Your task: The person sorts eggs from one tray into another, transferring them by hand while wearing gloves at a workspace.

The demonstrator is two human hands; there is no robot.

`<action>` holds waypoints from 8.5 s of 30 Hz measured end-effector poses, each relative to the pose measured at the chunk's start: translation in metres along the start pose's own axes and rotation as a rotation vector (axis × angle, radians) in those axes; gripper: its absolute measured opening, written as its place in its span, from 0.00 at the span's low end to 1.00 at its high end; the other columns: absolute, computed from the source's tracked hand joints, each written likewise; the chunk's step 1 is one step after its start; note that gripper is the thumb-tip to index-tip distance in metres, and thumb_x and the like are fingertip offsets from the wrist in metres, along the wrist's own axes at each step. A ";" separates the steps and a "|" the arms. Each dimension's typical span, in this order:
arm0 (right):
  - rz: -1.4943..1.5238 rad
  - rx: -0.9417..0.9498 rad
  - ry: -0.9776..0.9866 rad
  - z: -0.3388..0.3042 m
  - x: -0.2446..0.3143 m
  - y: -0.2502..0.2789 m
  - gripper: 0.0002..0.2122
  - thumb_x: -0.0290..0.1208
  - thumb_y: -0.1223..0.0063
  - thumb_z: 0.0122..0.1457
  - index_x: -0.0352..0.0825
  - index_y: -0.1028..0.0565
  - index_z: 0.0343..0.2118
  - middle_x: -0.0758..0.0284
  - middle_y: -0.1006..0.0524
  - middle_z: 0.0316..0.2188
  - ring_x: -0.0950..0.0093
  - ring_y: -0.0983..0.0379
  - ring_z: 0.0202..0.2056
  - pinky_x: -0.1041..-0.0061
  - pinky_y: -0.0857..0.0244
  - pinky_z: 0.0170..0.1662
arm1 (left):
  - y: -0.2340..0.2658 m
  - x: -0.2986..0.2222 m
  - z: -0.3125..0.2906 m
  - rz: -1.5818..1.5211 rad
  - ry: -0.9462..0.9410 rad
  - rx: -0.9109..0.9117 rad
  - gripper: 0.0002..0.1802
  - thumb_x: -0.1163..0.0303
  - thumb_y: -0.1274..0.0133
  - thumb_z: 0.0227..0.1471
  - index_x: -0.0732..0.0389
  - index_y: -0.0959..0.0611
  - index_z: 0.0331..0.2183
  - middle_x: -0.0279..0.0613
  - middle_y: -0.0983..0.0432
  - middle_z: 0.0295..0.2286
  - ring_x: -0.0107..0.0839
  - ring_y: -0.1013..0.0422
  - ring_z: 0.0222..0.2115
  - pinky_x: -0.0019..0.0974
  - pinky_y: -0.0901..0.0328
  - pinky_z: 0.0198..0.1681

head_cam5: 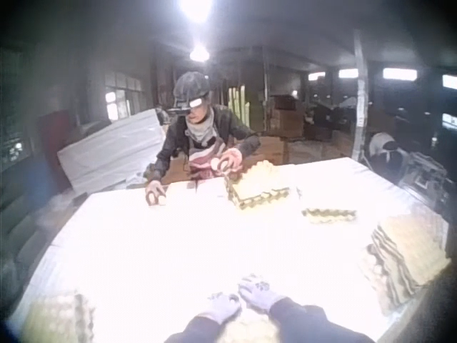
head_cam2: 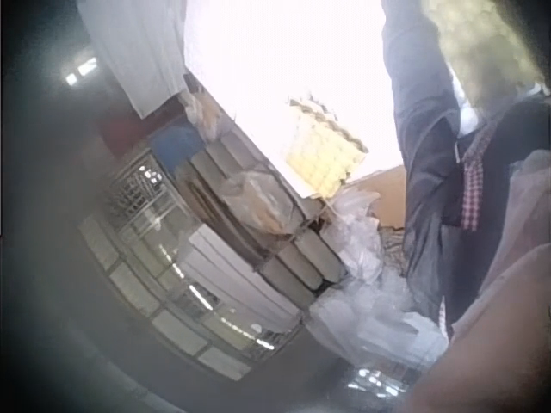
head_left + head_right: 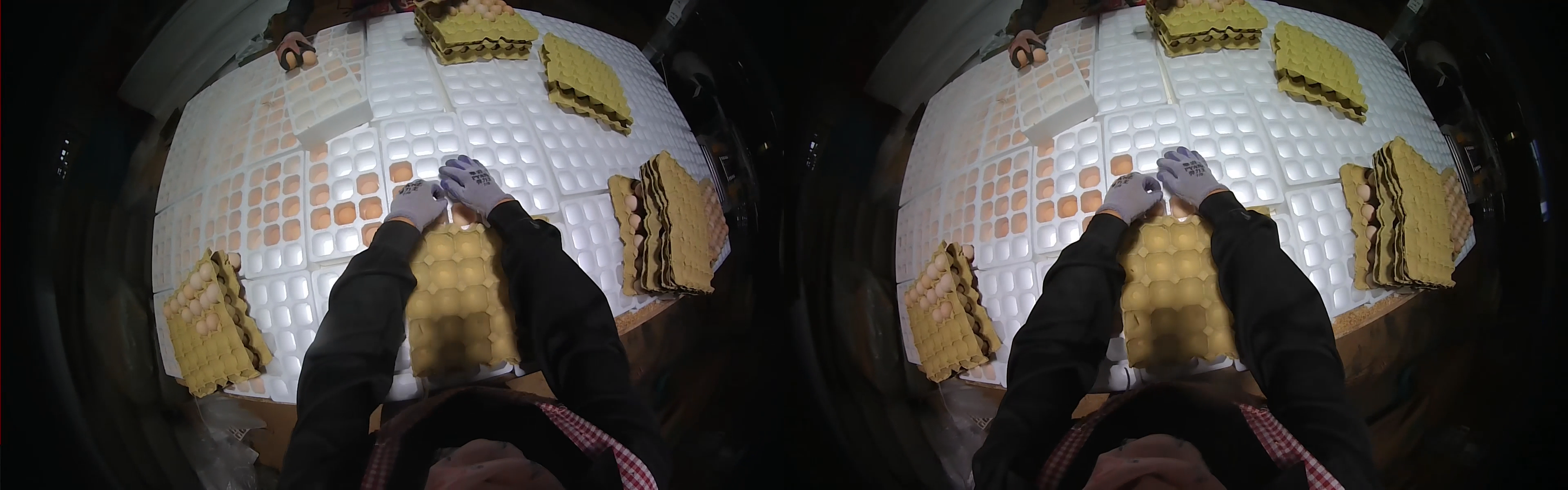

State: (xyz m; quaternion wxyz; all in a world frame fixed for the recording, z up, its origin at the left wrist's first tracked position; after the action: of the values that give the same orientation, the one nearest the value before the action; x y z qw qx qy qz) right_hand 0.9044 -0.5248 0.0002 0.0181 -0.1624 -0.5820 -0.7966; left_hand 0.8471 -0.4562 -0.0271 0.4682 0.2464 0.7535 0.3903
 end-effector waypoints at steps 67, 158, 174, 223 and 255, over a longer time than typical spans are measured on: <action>1.785 0.335 -0.632 0.101 0.485 -0.198 0.25 0.39 0.40 0.54 0.32 0.32 0.51 0.66 0.26 0.41 0.77 0.28 0.38 0.77 0.31 0.41 | 0.153 0.513 -0.535 -1.477 0.519 -0.523 0.37 0.50 0.46 0.51 0.62 0.34 0.56 0.47 0.32 0.50 0.40 0.31 0.48 0.43 0.33 0.49; 0.288 0.011 -0.014 -0.046 0.240 0.072 0.21 0.43 0.40 0.46 0.45 0.26 0.45 0.61 0.36 0.51 0.60 0.35 0.49 0.64 0.36 0.48 | 0.094 0.103 -0.292 -0.043 0.251 -0.888 0.30 0.60 0.36 0.37 0.48 0.23 0.47 0.48 0.38 0.50 0.46 0.39 0.49 0.44 0.40 0.50; 0.182 0.049 -0.188 0.084 0.207 -0.088 0.19 0.40 0.56 0.57 0.38 0.30 0.50 0.57 0.32 0.50 0.56 0.38 0.51 0.60 0.45 0.55 | 0.117 0.257 -0.215 -0.392 0.276 -0.717 0.19 0.59 0.50 0.53 0.56 0.21 0.44 0.46 0.31 0.48 0.42 0.32 0.47 0.42 0.37 0.48; 0.561 -0.401 -0.770 -0.160 0.024 0.208 0.19 0.43 0.43 0.55 0.27 0.24 0.36 0.69 0.31 0.41 0.83 0.34 0.31 0.83 0.37 0.31 | -0.050 -0.205 -0.137 0.571 -0.348 -0.283 0.17 0.59 0.45 0.45 0.56 0.19 0.38 0.42 0.35 0.43 0.44 0.40 0.44 0.40 0.34 0.32; 0.120 0.280 0.489 0.102 0.432 -0.164 0.17 0.42 0.61 0.61 0.39 0.31 0.48 0.63 0.34 0.51 0.62 0.44 0.56 0.58 0.54 0.58 | 0.087 0.306 -0.396 -0.593 0.316 -1.189 0.21 0.74 0.50 0.52 0.64 0.29 0.49 0.47 0.31 0.46 0.36 0.33 0.45 0.35 0.37 0.48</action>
State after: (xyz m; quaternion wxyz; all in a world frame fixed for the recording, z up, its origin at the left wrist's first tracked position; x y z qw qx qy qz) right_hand 0.4839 -0.3074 -0.0027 0.2272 0.0044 -0.6540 -0.7216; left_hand 0.3572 -0.3226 -0.0111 0.4953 -0.3295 0.5060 0.6245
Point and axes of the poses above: each hand's wrist, its own z-axis towards the middle knuckle, its own y-axis out of the back of the hand, x = y × z, the point moved 10 cm from there along z, towards the middle knuckle
